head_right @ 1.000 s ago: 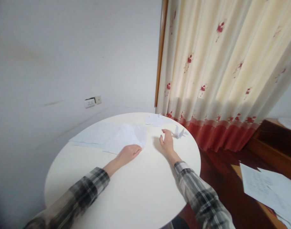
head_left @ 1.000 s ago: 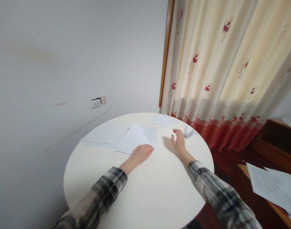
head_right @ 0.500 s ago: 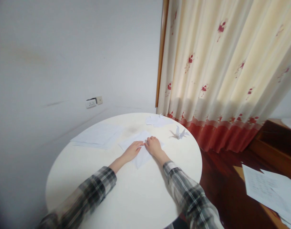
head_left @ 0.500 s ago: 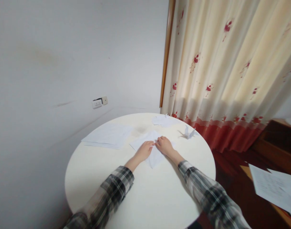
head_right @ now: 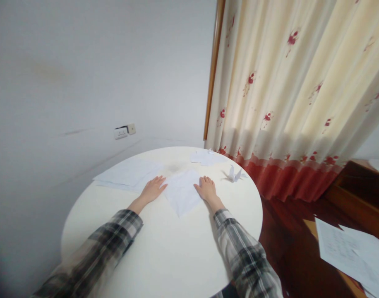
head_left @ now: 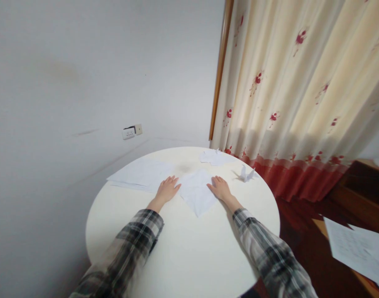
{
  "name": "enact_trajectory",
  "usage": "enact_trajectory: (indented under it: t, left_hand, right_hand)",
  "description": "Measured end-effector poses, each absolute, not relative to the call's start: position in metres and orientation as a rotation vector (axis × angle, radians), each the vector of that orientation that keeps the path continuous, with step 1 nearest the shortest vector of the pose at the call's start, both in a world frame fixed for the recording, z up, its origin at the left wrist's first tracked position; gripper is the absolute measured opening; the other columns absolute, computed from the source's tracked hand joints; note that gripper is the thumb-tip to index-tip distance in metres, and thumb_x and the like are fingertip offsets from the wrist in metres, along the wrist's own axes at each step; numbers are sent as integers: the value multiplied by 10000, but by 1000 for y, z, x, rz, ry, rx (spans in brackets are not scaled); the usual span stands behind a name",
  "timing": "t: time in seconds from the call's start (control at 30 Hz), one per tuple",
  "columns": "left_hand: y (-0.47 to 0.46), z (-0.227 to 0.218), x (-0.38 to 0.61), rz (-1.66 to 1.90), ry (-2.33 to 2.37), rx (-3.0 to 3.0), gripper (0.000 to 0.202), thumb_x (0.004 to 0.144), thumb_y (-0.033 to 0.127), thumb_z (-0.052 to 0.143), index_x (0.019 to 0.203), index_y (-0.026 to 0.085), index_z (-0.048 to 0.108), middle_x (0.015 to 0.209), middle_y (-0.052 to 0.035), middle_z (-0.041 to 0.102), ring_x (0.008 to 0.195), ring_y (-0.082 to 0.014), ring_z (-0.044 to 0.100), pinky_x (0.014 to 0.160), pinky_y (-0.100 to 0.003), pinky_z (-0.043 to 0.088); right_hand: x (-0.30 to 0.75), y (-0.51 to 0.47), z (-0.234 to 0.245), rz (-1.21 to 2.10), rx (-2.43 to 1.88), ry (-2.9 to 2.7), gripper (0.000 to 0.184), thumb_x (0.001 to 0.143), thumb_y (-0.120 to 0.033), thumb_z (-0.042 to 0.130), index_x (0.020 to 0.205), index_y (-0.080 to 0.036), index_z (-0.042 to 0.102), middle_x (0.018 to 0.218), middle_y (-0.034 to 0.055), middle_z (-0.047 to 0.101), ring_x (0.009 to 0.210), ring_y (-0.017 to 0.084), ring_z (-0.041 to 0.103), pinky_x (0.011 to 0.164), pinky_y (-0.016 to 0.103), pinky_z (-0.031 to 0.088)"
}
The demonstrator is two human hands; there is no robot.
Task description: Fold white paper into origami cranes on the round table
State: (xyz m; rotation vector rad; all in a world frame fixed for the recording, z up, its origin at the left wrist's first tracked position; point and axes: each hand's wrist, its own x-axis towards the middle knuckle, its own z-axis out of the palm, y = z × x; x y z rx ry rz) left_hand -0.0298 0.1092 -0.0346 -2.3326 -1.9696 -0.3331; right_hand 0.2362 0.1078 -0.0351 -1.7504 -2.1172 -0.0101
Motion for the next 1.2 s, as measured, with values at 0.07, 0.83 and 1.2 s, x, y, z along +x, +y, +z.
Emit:
enact_trajectory:
  t: [0.07,0.83,1.2]
  left_hand:
    - [108,-35,-27,-336,-1966,-2329,493,877,408,280,1294,168,390,1397,-79,330,1292,-258,264,1034,-407,226]
    - [108,-39,-28,-484,-1886,-2339,423,858,394,355,1202,185,484,1340,-86,420,1253,-233,340,1016,-373,262]
    - [107,-39,-29,-460,-1876,-2323,432,862,396,345,1213,182,476,1339,-86,422,1252,-242,339,1013,-380,274]
  right_hand:
    - [237,109,-36,-6,-1689,-2131,475,840,-426,416,1212,-134,457,1279,138,463,1214,236,373,991,372,278]
    - [241,111,-42,195,-1501,-2032,498,755,-287,552,1213,-118,451,1239,119,505,1146,207,453,988,332,324]
    - [238,107,-39,216,-1518,-2032,462,763,-284,539,1194,-131,479,1229,109,517,1148,205,453,990,331,321]
